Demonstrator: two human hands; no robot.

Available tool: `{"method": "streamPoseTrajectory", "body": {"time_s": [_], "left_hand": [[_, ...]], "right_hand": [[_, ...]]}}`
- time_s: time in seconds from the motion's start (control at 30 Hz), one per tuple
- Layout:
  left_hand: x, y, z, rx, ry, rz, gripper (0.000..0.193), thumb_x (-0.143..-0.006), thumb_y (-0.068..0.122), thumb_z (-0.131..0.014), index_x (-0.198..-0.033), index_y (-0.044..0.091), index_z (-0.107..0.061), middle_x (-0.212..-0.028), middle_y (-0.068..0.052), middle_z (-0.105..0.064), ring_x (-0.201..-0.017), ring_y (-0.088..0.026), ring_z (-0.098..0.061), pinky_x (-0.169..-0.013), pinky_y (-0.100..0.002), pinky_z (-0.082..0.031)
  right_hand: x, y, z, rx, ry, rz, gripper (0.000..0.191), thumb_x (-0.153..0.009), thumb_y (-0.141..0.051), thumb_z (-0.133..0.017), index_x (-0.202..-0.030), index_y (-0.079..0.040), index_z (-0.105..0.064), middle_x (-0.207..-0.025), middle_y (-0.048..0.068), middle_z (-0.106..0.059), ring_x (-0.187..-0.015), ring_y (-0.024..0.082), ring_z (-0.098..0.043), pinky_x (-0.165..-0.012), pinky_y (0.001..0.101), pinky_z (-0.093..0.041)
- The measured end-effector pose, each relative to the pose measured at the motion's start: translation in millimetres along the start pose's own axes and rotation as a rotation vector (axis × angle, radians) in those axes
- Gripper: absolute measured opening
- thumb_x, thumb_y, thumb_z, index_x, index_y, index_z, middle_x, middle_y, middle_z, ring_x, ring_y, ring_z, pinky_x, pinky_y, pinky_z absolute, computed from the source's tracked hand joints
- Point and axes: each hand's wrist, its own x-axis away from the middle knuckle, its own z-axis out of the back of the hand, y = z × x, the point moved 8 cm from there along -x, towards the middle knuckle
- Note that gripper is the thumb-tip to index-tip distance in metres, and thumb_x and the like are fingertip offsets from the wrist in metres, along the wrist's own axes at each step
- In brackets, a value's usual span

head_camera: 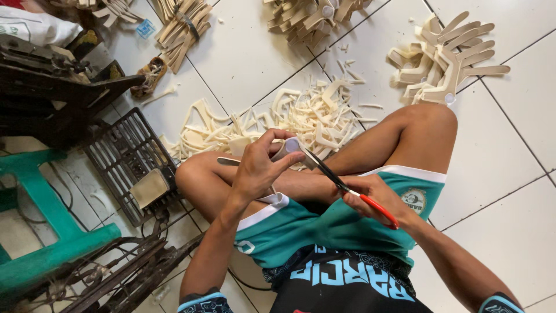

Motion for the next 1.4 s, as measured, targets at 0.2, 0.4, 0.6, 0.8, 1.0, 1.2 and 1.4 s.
{"method": "streamPoseTrajectory", "body": {"time_s": [0.2,0.4,0.6,0.8,1.0,1.2,1.4], "left_hand": [[-0.2,-25.0,-8.2,0.183,-0.025,0.096,0.037,-0.089,0.015,-0.080,-0.108,0.000,-0.051,-0.086,-0.007,-0.077,-0.074,-0.008,-0.069,-0.061,-0.023,-0.056],[2.8,-38.3,-4.6,0.413,0.036,-0.050,0.019,-0.100,0.010,-0.071,-0.109,-0.001,-0.060,-0.101,-0.009,-0.069,-0.092,-0.010,-0.070,-0.082,-0.026,-0.061],[11.6,-50.5,-26.8,0.631,0.099,0.023,0.017,-0.097,0.008,-0.071,-0.106,-0.002,-0.061,-0.100,-0.011,-0.074,-0.088,-0.014,-0.072,-0.081,-0.028,-0.063],[17.7,-52.6,-37.5,0.784,0.142,0.014,0.017,-0.098,0.007,-0.071,-0.102,-0.002,-0.058,-0.101,-0.014,-0.073,-0.089,-0.017,-0.073,-0.080,-0.032,-0.065],[16.9,-38.6,-38.1,0.762,0.148,0.017,0.018,-0.098,0.006,-0.072,-0.110,-0.004,-0.063,-0.104,-0.011,-0.070,-0.092,-0.014,-0.070,-0.080,-0.031,-0.064],[1.1,59.8,-5.5,-0.175,0.278,-0.390,0.021,-0.098,0.002,-0.071,-0.118,0.009,-0.070,-0.108,-0.007,-0.072,-0.096,-0.018,-0.074,-0.084,-0.030,-0.060],[-83.5,125.8,-14.7,-0.764,0.172,-0.863,0.023,-0.096,0.002,-0.066,-0.116,0.012,-0.070,-0.109,-0.007,-0.065,-0.124,-0.028,-0.059,-0.121,-0.056,-0.037]], "right_hand": [[3.5,22.0,5.7,0.082,0.061,-0.156,0.032,-0.089,-0.034,-0.072,-0.085,-0.002,-0.074,-0.056,0.000,-0.049,-0.048,0.007,-0.041,-0.042,0.0256,-0.031],[0.3,14.6,1.3,0.126,0.024,0.020,0.035,-0.095,-0.038,-0.069,-0.087,-0.004,-0.070,-0.059,-0.003,-0.051,-0.050,0.005,-0.044,-0.044,0.0242,-0.036],[-3.4,14.4,-14.5,-0.057,0.007,-0.052,0.040,-0.095,-0.044,-0.061,-0.093,-0.005,-0.071,-0.054,-0.004,-0.050,-0.044,0.006,-0.048,-0.039,0.0234,-0.038],[2.8,16.6,-24.6,-0.228,0.036,-0.033,0.044,-0.096,-0.045,-0.064,-0.084,-0.002,-0.065,-0.049,-0.003,-0.045,-0.037,0.005,-0.040,-0.034,0.0229,-0.029],[0.8,26.3,-18.3,-0.237,0.129,-0.019,0.043,-0.097,-0.044,-0.060,-0.084,-0.004,-0.063,-0.051,-0.003,-0.047,-0.036,0.006,-0.040,-0.033,0.0227,-0.030],[-17.4,38.9,6.7,-0.537,0.121,0.090,0.044,-0.103,-0.048,-0.051,-0.093,-0.005,-0.055,-0.058,-0.004,-0.042,-0.040,0.007,-0.039,-0.034,0.0240,-0.035],[-26.4,68.1,16.0,-0.604,0.160,0.080,0.046,-0.103,-0.049,-0.048,-0.098,-0.004,-0.057,-0.059,-0.003,-0.043,-0.042,0.007,-0.039,-0.036,0.0231,-0.036]]}}
